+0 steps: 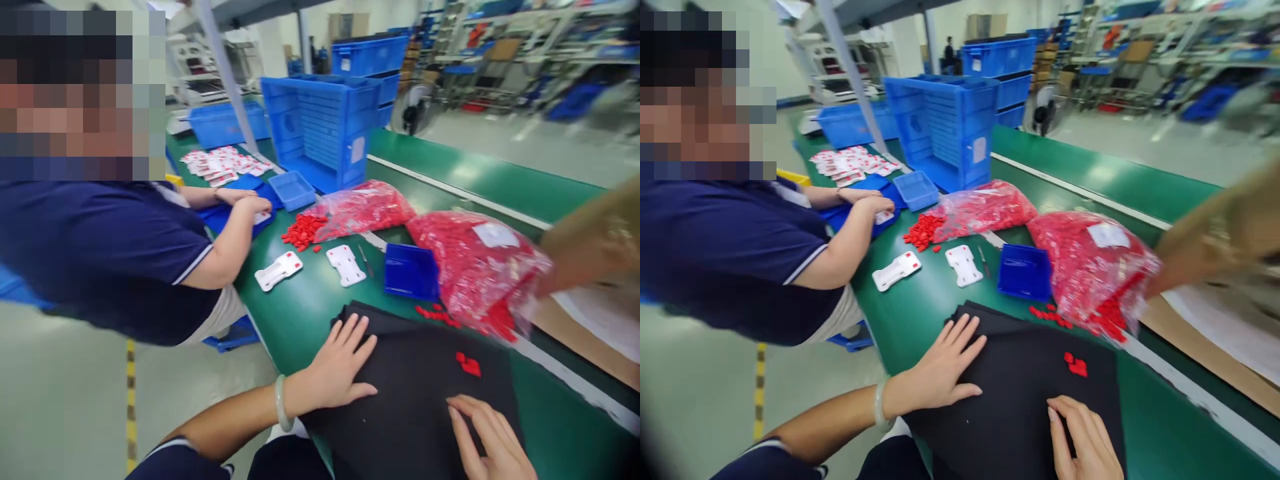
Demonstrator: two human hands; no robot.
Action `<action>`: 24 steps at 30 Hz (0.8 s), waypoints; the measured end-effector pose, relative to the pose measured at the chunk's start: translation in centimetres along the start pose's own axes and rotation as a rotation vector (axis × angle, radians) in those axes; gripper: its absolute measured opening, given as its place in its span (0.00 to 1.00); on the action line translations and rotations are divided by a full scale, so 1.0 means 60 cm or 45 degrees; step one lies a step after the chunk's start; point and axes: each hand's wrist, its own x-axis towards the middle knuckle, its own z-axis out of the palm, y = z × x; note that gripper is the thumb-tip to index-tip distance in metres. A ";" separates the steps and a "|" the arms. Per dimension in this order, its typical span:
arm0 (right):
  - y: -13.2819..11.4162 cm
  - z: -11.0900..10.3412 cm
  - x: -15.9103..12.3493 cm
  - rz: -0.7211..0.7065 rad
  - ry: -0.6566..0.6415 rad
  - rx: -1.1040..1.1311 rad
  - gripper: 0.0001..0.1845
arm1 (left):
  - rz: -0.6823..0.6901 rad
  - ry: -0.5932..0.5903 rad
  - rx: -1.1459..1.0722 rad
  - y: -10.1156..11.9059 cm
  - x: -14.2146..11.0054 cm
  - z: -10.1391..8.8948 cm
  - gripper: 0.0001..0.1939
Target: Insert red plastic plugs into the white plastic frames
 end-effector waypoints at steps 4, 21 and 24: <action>0.030 -0.024 -0.036 0.359 0.072 -0.238 0.20 | -0.056 -0.034 0.107 -0.034 0.005 0.016 0.43; 0.105 -0.144 -0.095 0.494 -0.052 -0.613 0.14 | -0.028 0.387 0.140 -0.052 -0.065 -0.004 0.39; 0.165 -0.218 -0.133 0.701 0.025 -0.777 0.15 | 0.103 0.381 0.137 -0.061 -0.064 0.020 0.39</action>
